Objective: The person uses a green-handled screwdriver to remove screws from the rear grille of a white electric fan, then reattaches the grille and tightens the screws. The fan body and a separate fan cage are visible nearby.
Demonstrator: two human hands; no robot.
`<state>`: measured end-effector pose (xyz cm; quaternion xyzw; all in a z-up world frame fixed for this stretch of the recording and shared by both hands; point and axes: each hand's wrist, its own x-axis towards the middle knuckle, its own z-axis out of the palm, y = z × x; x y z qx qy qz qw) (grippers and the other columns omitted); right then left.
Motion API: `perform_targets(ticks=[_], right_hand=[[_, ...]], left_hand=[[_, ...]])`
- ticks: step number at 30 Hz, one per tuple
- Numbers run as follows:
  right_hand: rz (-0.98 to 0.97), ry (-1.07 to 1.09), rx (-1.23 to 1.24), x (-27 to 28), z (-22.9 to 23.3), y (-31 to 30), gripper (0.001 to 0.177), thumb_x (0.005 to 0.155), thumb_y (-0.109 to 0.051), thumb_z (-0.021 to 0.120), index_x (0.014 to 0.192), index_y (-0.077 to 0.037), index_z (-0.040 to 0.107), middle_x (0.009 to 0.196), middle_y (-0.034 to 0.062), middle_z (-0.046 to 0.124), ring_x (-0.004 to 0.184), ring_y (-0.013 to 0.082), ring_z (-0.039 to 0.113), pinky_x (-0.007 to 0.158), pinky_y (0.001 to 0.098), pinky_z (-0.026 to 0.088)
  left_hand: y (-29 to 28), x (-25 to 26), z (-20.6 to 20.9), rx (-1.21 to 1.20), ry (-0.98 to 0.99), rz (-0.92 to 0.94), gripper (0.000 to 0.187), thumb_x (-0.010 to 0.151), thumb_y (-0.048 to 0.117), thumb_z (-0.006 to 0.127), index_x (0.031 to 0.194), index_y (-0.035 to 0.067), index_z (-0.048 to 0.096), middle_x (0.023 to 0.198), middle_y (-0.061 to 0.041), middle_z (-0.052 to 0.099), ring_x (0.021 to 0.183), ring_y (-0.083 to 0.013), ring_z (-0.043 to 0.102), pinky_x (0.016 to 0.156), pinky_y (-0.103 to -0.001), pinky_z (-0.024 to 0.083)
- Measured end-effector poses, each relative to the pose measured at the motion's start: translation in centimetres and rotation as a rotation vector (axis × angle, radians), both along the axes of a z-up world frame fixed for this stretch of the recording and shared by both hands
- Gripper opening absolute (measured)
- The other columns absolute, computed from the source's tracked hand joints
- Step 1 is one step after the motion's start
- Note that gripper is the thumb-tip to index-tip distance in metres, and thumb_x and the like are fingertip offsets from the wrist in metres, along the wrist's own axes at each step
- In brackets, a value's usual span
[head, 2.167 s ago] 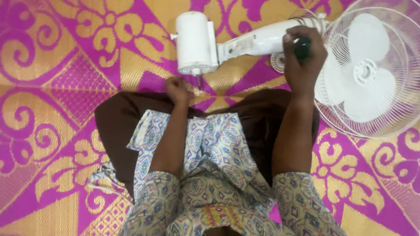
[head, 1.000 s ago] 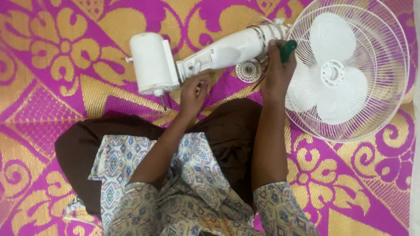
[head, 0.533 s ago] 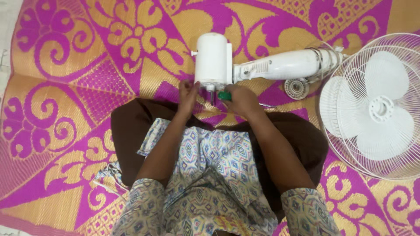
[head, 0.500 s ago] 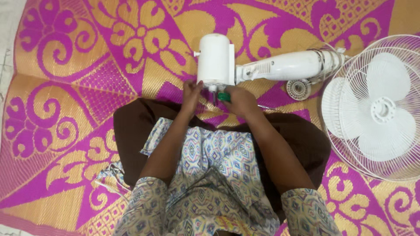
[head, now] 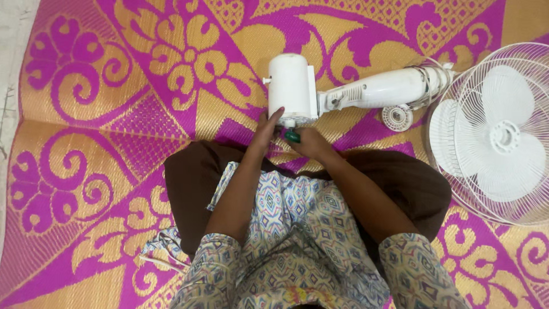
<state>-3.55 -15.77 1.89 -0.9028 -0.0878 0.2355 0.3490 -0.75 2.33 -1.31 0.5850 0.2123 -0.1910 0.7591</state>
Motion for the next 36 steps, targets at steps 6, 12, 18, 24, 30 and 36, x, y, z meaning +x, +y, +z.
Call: perform_targets(ticks=[6, 12, 18, 24, 30, 36], right_hand=[[-0.079, -0.150, 0.172, -0.5, -0.9, 0.1, 0.027, 0.084, -0.024, 0.077, 0.094, 0.000, 0.070, 0.073, 0.0171, 0.067, 0.064, 0.0245, 0.065, 0.065, 0.0420, 0.052], [-0.351, -0.152, 0.309, 0.1, 3.9, -0.9, 0.024, 0.091, -0.021, 0.071, 0.082, 0.001, 0.068, 0.063, 0.0102, 0.064, 0.059, 0.0188, 0.060, 0.058, 0.0367, 0.047], [-0.454, 0.094, 0.435, -0.5, 9.6, -2.3, 0.027, 0.094, -0.020, 0.067, 0.074, -0.002, 0.065, 0.062, 0.0040, 0.059, 0.050, 0.0125, 0.051, 0.048, 0.0311, 0.037], [-0.406, 0.070, 0.499, 0.1, 14.1, -2.7, 0.028, 0.095, -0.029, 0.066, 0.080, -0.006, 0.069, 0.064, -0.0007, 0.065, 0.054, 0.0081, 0.059, 0.050, 0.0275, 0.044], [-0.190, -0.083, 0.394, 2.1, 12.3, -5.7, 0.032, 0.095, -0.035, 0.077, 0.086, -0.006, 0.071, 0.069, 0.0059, 0.065, 0.064, 0.0154, 0.060, 0.057, 0.0330, 0.047], [0.329, -0.241, -0.355, 3.0, 1.6, -10.4, 0.031, 0.075, -0.030, 0.083, 0.092, -0.007, 0.074, 0.090, 0.0203, 0.073, 0.088, 0.0425, 0.069, 0.080, 0.0526, 0.054]], left_hand=[[-0.4, -0.5, -0.5, -0.067, -0.081, 0.087, 0.078, 0.090, 0.048, 0.069, 0.145, 0.003, 0.036, 0.130, -0.014, 0.056, 0.117, -0.0241, 0.057, 0.097, -0.038, 0.049], [-1.7, -2.4, 1.7, 0.420, -0.704, 0.113, 0.046, 0.107, 0.026, 0.062, 0.140, -0.002, 0.045, 0.128, -0.023, 0.062, 0.118, -0.0310, 0.061, 0.103, -0.040, 0.048], [-2.2, -4.5, 7.5, 0.721, -0.719, 0.097, 0.026, 0.104, 0.023, 0.065, 0.116, 0.003, 0.052, 0.082, -0.011, 0.065, 0.066, -0.0230, 0.064, 0.057, -0.038, 0.048], [-2.9, -5.4, 10.7, 0.633, -0.776, 0.134, 0.023, 0.101, 0.013, 0.069, 0.109, 0.004, 0.050, 0.070, -0.005, 0.053, 0.055, -0.0135, 0.049, 0.048, -0.031, 0.035], [-1.2, -1.2, 9.1, 0.329, -0.655, 0.246, 0.021, 0.101, 0.010, 0.068, 0.110, 0.005, 0.050, 0.063, 0.002, 0.049, 0.055, -0.0061, 0.046, 0.048, -0.027, 0.034], [0.3, 0.5, 7.1, 0.443, -0.668, 0.318, 0.024, 0.101, 0.010, 0.072, 0.112, 0.005, 0.051, 0.063, 0.003, 0.044, 0.057, -0.0061, 0.041, 0.053, -0.025, 0.031]])
